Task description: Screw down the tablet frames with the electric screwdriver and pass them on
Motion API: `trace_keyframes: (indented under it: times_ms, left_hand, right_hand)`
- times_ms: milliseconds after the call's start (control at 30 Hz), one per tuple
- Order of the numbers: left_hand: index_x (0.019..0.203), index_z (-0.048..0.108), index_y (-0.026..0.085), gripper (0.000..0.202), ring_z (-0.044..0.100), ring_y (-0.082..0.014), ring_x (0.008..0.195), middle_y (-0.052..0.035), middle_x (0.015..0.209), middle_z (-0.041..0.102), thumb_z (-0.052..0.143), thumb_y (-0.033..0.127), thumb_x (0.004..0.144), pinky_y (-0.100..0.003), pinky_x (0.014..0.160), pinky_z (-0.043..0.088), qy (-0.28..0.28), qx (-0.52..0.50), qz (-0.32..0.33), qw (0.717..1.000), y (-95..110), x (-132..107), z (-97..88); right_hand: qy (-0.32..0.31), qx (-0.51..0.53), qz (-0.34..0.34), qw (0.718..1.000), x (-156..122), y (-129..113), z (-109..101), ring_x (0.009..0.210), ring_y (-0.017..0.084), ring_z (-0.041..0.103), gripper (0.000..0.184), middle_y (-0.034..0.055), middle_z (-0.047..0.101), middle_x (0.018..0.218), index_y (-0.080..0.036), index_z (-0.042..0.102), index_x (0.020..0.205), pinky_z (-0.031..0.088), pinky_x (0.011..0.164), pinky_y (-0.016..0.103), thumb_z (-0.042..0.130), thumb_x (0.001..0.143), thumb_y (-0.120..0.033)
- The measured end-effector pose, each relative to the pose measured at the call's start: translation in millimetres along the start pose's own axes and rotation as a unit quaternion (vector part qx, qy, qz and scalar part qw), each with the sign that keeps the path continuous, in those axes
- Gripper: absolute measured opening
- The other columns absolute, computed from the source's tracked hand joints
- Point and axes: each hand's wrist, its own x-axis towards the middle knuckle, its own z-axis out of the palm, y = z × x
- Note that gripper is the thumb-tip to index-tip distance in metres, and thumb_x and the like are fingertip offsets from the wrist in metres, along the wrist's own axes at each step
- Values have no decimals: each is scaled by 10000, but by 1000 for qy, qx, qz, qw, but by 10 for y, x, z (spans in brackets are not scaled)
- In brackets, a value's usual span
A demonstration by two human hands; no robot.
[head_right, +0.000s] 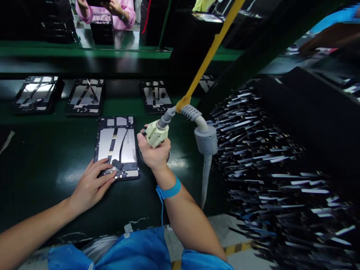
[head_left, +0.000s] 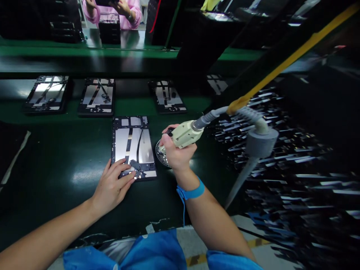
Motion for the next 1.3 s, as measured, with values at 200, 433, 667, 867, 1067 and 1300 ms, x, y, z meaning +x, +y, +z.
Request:
trace_keyframes:
  times_ms: [200,433,667,867,1067,1300]
  left_hand:
    - [1198,721,240,238,589,-322,1334,-102,1214,701,610,154,1007,-629,1105,444,-2,0,0,1000,14,-5,-9]
    - [1184,731,247,226,594,-310,1327,-95,1212,707,617,164,1008,-628,1120,433,11,-9,-7,1000,-34,33,43]
    - [1155,743,236,191,603,-299,1319,-96,1203,715,627,196,1009,-608,1122,429,34,-23,-11,999,-103,139,132]
    - [1146,749,251,209,597,-297,1318,-88,1204,713,617,172,1003,-595,1131,415,39,-32,-19,999,-65,152,104]
    - [1138,745,244,218,594,-298,1319,-89,1210,707,605,151,1000,-608,1145,408,39,-33,-20,998,-51,160,90]
    - [1200,734,269,296,581,-309,1341,-109,1288,682,573,131,993,-628,1138,416,25,-14,-17,999,-91,97,90]
  right_hand:
    - [4,-2,-1,1000,-13,17,10,753,225,742,256,43,738,834,-218,685,1014,652,768,414,780,824,-361]
    - [8,8,0,1000,37,-118,22,608,181,676,168,6,680,717,-206,676,929,623,671,373,764,818,-297]
    - [-39,98,-5,994,-190,-505,104,516,118,614,175,-1,672,907,-264,632,1045,536,470,285,694,882,-278]
    - [-161,111,3,981,-469,-549,217,704,179,701,298,39,691,979,-261,635,1136,627,617,351,737,855,-262]
    - [-158,122,18,980,-465,-545,261,668,158,682,276,18,679,931,-250,625,1087,619,628,337,735,837,-206]
    - [-166,61,-79,981,-514,-597,325,790,199,706,237,22,683,879,-260,629,1018,646,746,373,733,812,-205]
